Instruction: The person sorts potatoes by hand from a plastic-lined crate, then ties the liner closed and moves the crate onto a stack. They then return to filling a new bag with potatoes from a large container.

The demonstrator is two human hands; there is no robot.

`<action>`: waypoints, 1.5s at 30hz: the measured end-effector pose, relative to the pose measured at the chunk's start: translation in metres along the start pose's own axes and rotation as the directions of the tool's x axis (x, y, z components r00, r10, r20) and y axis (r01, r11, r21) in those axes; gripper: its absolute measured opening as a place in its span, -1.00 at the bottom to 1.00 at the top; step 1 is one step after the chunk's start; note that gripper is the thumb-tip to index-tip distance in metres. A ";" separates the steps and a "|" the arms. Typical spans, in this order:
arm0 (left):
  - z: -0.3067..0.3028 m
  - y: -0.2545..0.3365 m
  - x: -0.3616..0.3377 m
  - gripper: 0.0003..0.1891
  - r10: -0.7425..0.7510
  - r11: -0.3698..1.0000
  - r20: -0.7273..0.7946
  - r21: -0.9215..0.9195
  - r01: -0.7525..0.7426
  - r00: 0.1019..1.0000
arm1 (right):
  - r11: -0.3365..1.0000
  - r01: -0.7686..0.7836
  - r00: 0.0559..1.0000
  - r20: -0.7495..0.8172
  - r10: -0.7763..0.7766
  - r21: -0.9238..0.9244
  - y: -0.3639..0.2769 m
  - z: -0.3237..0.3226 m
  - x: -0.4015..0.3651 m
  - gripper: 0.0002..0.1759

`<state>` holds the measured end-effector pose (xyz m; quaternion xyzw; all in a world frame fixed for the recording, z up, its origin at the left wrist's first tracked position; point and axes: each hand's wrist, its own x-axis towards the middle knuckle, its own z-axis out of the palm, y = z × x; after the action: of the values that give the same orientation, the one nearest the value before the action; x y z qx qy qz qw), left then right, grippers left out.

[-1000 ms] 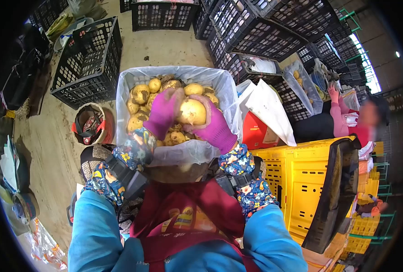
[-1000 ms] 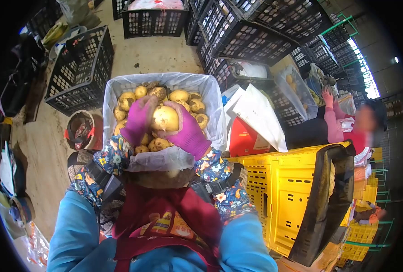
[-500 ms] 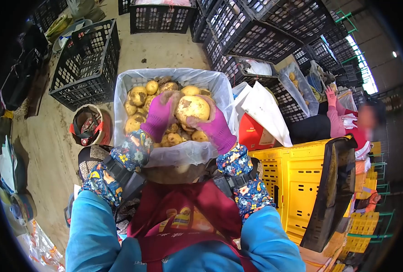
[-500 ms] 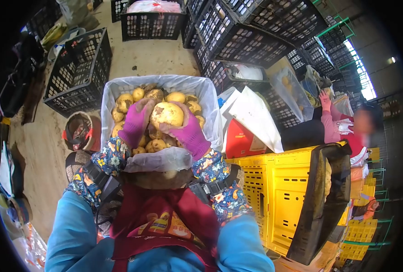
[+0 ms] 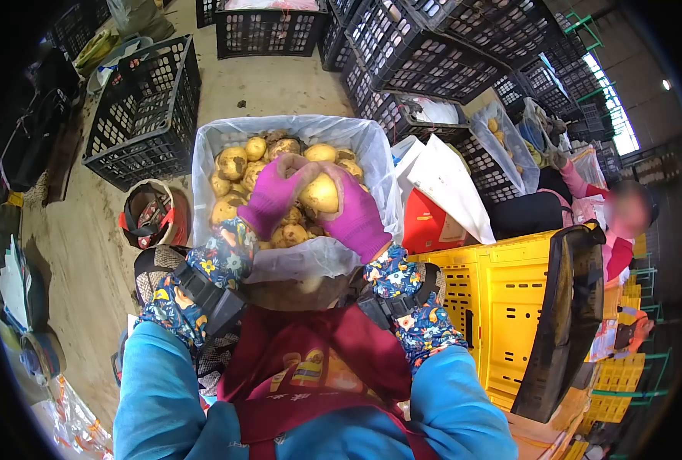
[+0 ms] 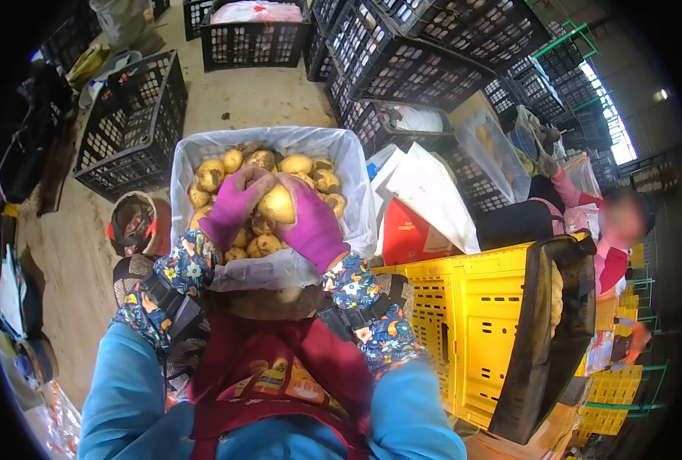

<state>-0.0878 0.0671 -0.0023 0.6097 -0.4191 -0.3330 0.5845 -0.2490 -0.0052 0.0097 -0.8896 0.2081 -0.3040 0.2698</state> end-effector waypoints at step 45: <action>-0.020 0.001 -0.003 -0.50 -0.399 0.837 -0.146 -0.460 0.295 0.905 | 0.832 -0.537 0.812 0.354 0.464 0.141 0.151 0.119 0.021 -0.21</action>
<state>-0.0709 0.0782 0.0007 0.5677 -0.1449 -0.4429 0.6786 -0.1870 -0.0908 -0.1528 -0.8002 0.3549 -0.1029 0.4724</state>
